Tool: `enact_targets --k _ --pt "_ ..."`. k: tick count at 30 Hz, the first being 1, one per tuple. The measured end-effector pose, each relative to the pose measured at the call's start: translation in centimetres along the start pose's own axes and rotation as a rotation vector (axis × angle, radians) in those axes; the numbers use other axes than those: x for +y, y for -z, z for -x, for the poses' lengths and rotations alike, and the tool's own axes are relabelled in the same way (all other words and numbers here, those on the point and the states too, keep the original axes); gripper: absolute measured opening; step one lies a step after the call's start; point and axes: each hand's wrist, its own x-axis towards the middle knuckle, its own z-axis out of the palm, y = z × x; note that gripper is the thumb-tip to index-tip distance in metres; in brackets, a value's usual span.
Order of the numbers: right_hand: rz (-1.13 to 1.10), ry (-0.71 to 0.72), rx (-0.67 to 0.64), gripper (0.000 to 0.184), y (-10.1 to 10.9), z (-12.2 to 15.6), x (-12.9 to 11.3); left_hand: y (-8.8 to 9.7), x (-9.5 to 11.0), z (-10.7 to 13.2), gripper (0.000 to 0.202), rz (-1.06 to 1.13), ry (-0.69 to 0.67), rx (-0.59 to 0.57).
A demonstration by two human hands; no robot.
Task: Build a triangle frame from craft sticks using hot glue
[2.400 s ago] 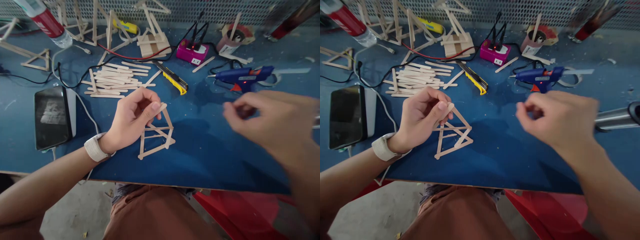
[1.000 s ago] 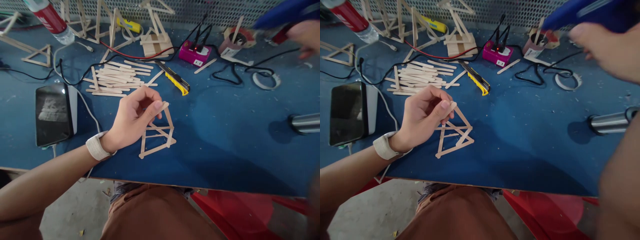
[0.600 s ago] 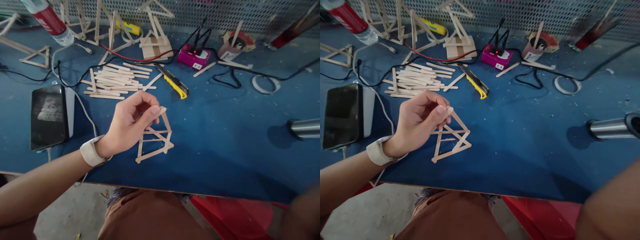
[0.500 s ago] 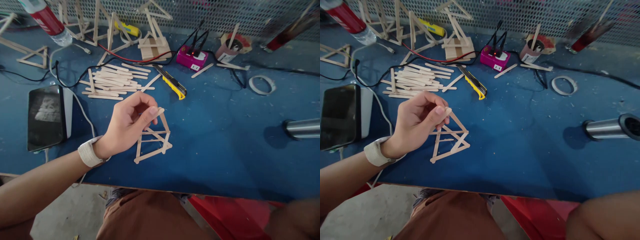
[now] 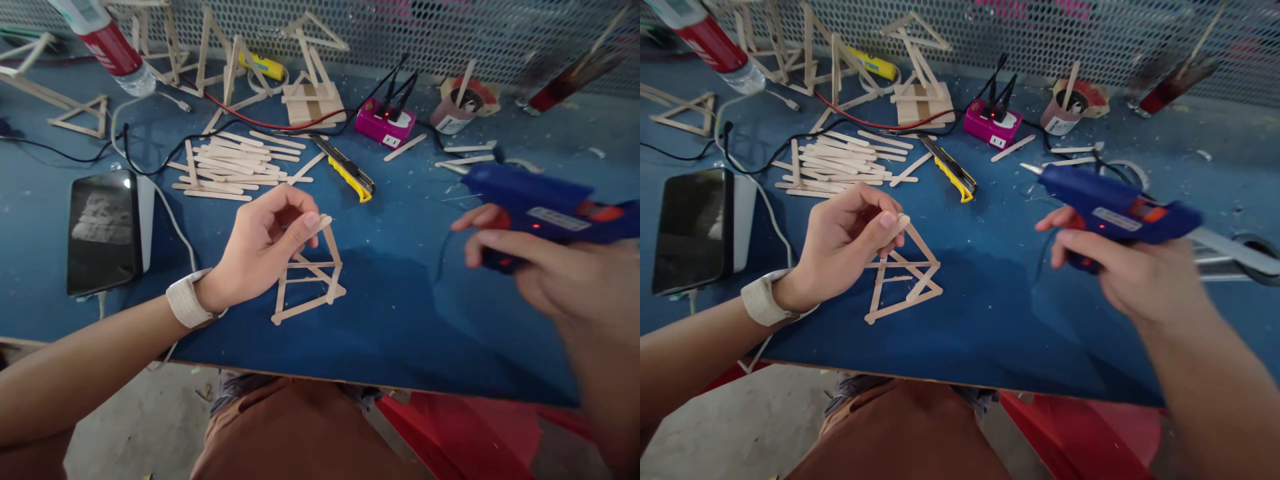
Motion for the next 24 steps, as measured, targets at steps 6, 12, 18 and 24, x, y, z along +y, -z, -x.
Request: enact_targets --k 6,12,18,24 --pt "-0.423 -0.076 0.069 0.018 -7.3 -0.1 -1.1 0.1 -0.2 0.1 0.041 0.012 0.035 0.003" --pt "-0.295 0.157 0.009 0.029 -8.2 2.2 1.6 0.1 0.2 0.2 0.041 0.006 0.036 -0.002" --pt "-0.146 0.467 -0.315 0.028 -7.6 3.7 0.2 -0.1 0.3 0.3 0.035 0.003 0.053 0.014" --pt "-0.123 0.419 -0.259 0.034 -8.2 3.7 -0.4 -0.1 0.1 0.1 0.035 0.038 0.087 0.037"
